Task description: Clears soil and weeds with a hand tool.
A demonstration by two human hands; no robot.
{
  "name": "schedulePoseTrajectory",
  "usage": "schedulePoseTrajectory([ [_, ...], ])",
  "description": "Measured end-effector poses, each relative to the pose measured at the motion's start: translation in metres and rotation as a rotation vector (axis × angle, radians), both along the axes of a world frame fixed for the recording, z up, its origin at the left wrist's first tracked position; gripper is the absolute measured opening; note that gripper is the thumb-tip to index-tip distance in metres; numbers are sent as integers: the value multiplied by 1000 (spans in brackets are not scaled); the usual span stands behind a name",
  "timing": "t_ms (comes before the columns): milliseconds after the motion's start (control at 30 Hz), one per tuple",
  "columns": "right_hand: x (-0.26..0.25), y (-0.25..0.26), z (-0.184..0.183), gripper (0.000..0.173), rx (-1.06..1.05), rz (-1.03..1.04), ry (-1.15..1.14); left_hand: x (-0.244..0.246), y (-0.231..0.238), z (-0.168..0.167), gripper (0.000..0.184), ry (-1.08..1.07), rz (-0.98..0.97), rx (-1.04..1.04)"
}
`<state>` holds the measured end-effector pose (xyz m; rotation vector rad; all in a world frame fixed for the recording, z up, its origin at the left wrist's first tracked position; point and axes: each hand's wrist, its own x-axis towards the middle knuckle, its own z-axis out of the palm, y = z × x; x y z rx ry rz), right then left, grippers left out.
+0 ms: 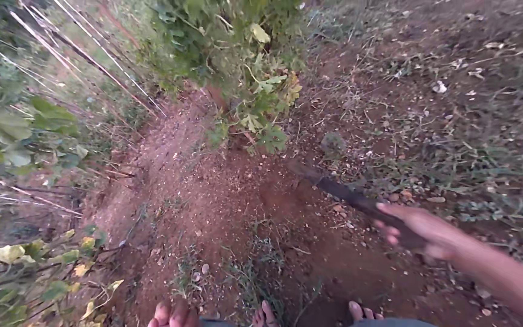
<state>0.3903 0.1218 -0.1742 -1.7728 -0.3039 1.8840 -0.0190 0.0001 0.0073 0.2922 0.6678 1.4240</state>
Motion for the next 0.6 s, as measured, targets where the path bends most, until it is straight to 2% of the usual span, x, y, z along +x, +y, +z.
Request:
schedulePoseTrajectory([
  [67, -39, 28, -76, 33, 28, 3, 18, 2, -5, 0, 23, -36, -28, 29],
  [100, -61, 34, -101, 35, 54, 5, 2, 4, -7, 0, 22, -44, -35, 42],
  [167, -104, 36, -107, 41, 83, -29, 2, 4, -7, 2, 21, -29, -42, 51],
  [267, -118, 58, -54, 27, 70, -134, 52, 7, -15, 3, 21, -12, -43, 15],
  [333, -113, 81, -11, 16, 105, -47, 24, 5, -19, 2, 21, -35, -37, 12],
  [400, -99, 79, 28, 24, 259, 340, -214, 1, -21, -1, 21, -77, -14, 27],
  [467, -76, 65, 76, 50, 424, 808, -559, -3, -21, -5, 21, -119, 33, 42],
  [533, -60, 47, 126, 69, 533, 1072, -775, -7, -23, -6, 19, -145, 81, 41],
  [600, -60, 33, 162, 69, 609, 1202, -923, -13, -25, -8, 18, -158, 109, 47],
])
